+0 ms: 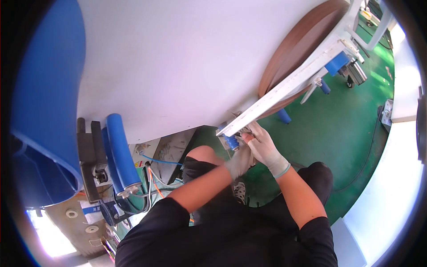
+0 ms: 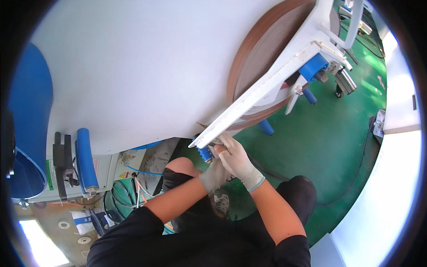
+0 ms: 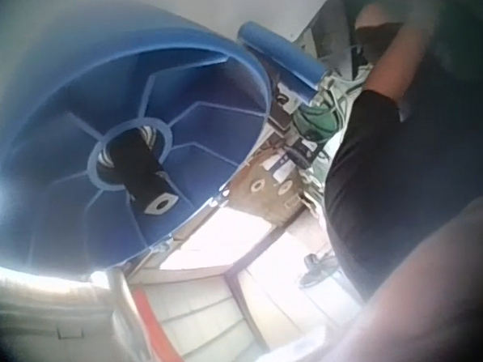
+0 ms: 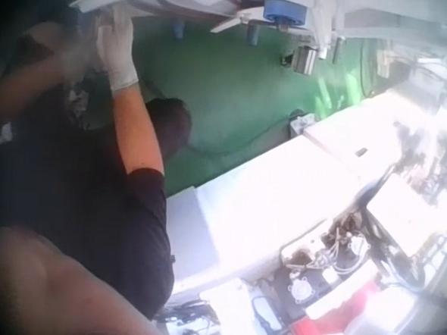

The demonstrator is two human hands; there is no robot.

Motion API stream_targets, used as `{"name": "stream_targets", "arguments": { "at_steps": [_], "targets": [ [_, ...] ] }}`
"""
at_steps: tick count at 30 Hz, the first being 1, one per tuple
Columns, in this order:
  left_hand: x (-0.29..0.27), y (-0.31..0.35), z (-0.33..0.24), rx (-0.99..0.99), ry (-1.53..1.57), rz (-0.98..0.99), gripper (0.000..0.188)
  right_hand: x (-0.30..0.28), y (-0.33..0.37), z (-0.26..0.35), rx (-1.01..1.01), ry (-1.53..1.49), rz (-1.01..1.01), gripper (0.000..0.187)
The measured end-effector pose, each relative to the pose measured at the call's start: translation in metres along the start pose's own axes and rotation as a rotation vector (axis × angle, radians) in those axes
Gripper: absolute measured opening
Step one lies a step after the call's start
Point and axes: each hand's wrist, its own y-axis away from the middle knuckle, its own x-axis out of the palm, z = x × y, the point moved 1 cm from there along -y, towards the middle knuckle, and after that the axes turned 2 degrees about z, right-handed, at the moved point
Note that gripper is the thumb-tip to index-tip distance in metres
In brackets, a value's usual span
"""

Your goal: The person prepares a roll of edge banding material and feeds it into an industrial edge-banding machine.

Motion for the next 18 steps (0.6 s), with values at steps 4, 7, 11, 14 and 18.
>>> {"name": "stream_targets", "arguments": {
  "at_steps": [4,7,11,14,18],
  "targets": [
    [0.027,0.107,-0.105,0.111,-0.67,0.215,0.028,-0.006,-0.005,0.004,0.144,-0.248,0.134,0.059],
    [0.037,0.142,-0.194,0.586,-1.146,0.074,0.028,-0.006,-0.009,0.022,0.245,-0.444,0.23,0.061],
    [0.049,0.11,-0.255,0.8,-1.518,-0.1,0.058,-0.006,-0.006,0.019,0.314,-0.784,0.172,0.056],
    [0.071,0.089,-0.274,0.485,-1.658,-0.077,0.059,-0.005,-0.003,0.013,0.172,-0.687,0.207,0.061],
    [0.073,0.069,-0.272,0.532,-1.688,-0.134,0.04,-0.008,-0.005,0.009,0.149,-0.524,0.265,0.061]
  ]
}}
